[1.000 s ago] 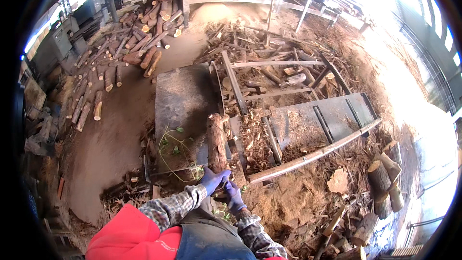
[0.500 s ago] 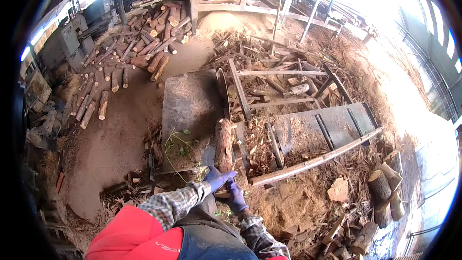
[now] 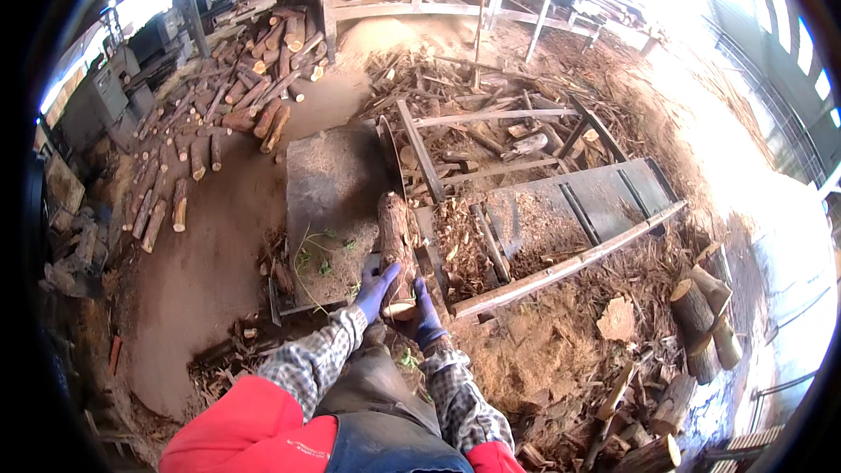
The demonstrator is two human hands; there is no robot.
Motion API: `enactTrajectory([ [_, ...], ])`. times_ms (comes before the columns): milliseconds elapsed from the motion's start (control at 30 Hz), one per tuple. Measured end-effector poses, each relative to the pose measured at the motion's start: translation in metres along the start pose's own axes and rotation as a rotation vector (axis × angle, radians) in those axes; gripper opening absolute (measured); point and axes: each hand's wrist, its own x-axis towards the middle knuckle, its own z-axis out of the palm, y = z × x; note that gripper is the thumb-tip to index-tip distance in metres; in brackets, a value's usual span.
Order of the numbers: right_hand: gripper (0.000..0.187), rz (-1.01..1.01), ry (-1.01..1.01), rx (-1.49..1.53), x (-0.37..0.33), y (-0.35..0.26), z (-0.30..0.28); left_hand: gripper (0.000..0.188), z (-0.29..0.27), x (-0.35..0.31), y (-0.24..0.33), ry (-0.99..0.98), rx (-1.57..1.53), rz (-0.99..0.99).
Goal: The person repeatedly picks up logs from a pile of wood debris and places them onto a conveyor belt. The person handles the logs one at a time, moving them from the floor to the belt.
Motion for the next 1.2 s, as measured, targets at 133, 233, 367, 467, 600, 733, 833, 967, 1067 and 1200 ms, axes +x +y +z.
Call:
enactTrajectory([
  [133, 0.092, 0.015, -0.195, 0.151, -0.001, 0.028, -0.016, 0.086, -0.015, 0.002, -0.008, -0.079, -0.034, 0.037],
  [233, 0.099, 0.086, -0.228, 0.443, -0.016, 0.032, -0.039, 0.093, -0.019, -0.001, -0.016, -0.085, 0.197, 0.174],
  [367, 0.094, 0.149, -0.349, 0.529, -0.018, 0.046, -0.043, 0.094, -0.02, -0.017, -0.043, -0.262, -0.141, 0.144],
  [467, 0.088, 0.065, -0.146, 0.429, -0.031, 0.045, -0.029, 0.093, -0.002, -0.024, -0.025, -0.313, -0.436, -0.143],
  [600, 0.065, -0.11, 0.056, -0.121, -0.065, 0.038, -0.013, 0.118, 0.006, -0.048, 0.032, -0.122, 0.11, -0.134],
  [733, 0.054, 0.005, 0.116, 0.122, -0.025, 0.028, 0.004, 0.128, 0.012, -0.01, 0.015, -0.001, 0.316, -0.044],
  [833, 0.058, -0.098, 0.261, -0.238, -0.002, 0.009, 0.008, 0.118, 0.003, 0.024, 0.002, -0.025, 0.065, -0.024],
  [967, 0.065, 0.057, 0.233, -0.175, -0.01, -0.005, 0.023, 0.084, -0.051, 0.022, -0.006, -0.401, -0.507, -0.447],
  [1067, 0.057, -0.124, 0.109, -0.265, -0.051, 0.049, 0.051, 0.068, -0.06, -0.029, -0.011, -0.493, -0.647, -0.46],
  [1200, 0.053, -0.335, -0.169, -0.932, -0.1, 0.057, 0.03, 0.076, -0.102, -0.082, 0.03, -0.691, -0.449, -0.435],
])
